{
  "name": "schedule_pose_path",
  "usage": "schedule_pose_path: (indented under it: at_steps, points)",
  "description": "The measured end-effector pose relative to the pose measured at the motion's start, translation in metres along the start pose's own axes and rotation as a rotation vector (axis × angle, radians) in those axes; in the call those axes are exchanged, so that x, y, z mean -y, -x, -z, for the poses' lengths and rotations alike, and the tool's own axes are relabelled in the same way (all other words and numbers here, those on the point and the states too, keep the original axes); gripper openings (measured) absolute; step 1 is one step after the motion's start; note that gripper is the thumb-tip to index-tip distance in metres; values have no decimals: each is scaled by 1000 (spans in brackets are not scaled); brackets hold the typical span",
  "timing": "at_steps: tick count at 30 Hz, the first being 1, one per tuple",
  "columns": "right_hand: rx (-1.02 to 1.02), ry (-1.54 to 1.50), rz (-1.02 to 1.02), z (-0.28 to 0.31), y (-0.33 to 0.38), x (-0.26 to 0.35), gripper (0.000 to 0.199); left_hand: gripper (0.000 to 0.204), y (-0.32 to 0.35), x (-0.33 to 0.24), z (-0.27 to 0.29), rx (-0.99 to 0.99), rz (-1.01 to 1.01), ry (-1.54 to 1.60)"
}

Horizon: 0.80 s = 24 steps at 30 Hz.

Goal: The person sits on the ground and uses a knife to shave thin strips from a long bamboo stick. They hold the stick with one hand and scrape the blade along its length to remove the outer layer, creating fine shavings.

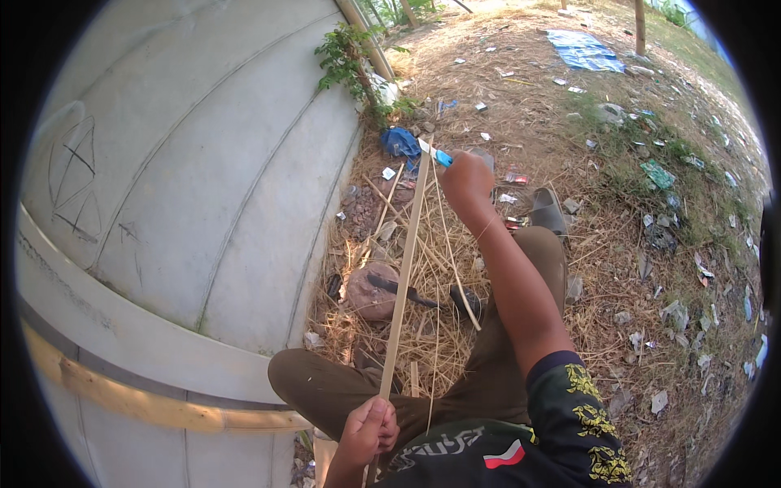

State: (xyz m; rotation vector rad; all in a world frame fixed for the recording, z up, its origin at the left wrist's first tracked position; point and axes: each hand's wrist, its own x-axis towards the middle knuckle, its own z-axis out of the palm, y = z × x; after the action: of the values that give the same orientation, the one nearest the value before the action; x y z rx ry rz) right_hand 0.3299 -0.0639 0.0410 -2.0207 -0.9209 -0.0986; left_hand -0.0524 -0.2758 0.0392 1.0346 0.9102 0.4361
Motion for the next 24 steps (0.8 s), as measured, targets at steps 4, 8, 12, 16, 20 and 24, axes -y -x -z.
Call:
schedule_pose_path:
  at_steps: [4,8,12,16,20,24]
  points:
    - [36,-374,-394,-34,-40,-43,21,35,10,14,7,98,86,-87]
    - [-104,-403,-408,-4,-61,-59,32,45,47,74,34,-92,192,-111]
    - [101,-614,-208,17,-26,-32,32,35,49,40,58,-399,-104,-36]
    - [502,-815,-236,-4,11,-5,28,35,26,5,82,-502,-222,-219]
    - [1002,-1033,-72,-21,71,51,31,32,22,-8,104,-552,-369,-492]
    - [1209,-1179,-98,-3,112,91,34,40,-13,-59,113,-359,-315,-561]
